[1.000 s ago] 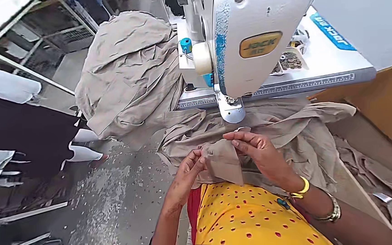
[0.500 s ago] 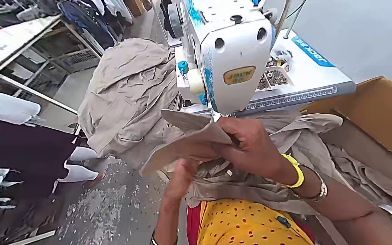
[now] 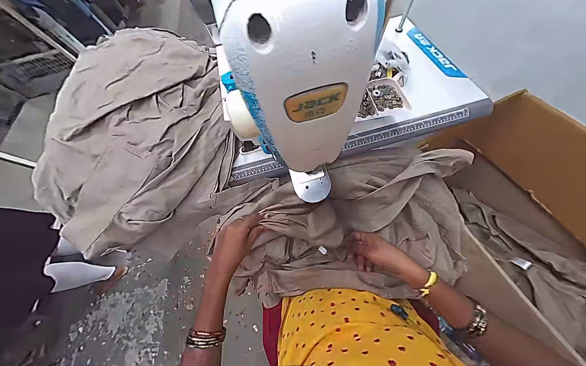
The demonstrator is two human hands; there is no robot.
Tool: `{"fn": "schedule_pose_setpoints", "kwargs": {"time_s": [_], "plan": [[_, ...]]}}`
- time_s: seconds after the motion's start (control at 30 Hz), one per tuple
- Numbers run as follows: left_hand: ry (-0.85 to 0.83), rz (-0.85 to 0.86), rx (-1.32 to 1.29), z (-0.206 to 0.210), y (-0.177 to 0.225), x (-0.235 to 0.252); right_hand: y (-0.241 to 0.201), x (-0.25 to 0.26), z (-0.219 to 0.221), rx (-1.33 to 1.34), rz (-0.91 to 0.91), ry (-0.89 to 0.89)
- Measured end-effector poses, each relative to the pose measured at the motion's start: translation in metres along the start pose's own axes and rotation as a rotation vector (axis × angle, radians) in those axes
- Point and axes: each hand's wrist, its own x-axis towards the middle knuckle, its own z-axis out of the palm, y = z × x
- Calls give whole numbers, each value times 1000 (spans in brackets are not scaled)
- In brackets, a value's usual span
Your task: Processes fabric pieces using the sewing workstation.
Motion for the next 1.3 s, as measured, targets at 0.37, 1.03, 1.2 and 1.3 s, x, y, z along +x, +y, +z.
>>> {"fn": "schedule_pose_setpoints", "kwargs": {"time_s": [0.37,1.03,1.2,1.3], "plan": [[273,551,120,79,47,-20,-127,20,-6,-413,-989,412],[233,108,-495,-9,95,4,-140,13,-23,-312,-723,242],[258,108,-434,-5,102,3,-100,1,-14,-429,-941,300],[183,77,-566,-5,104,7,-112,4,-11,-374,-1011,328]]}}
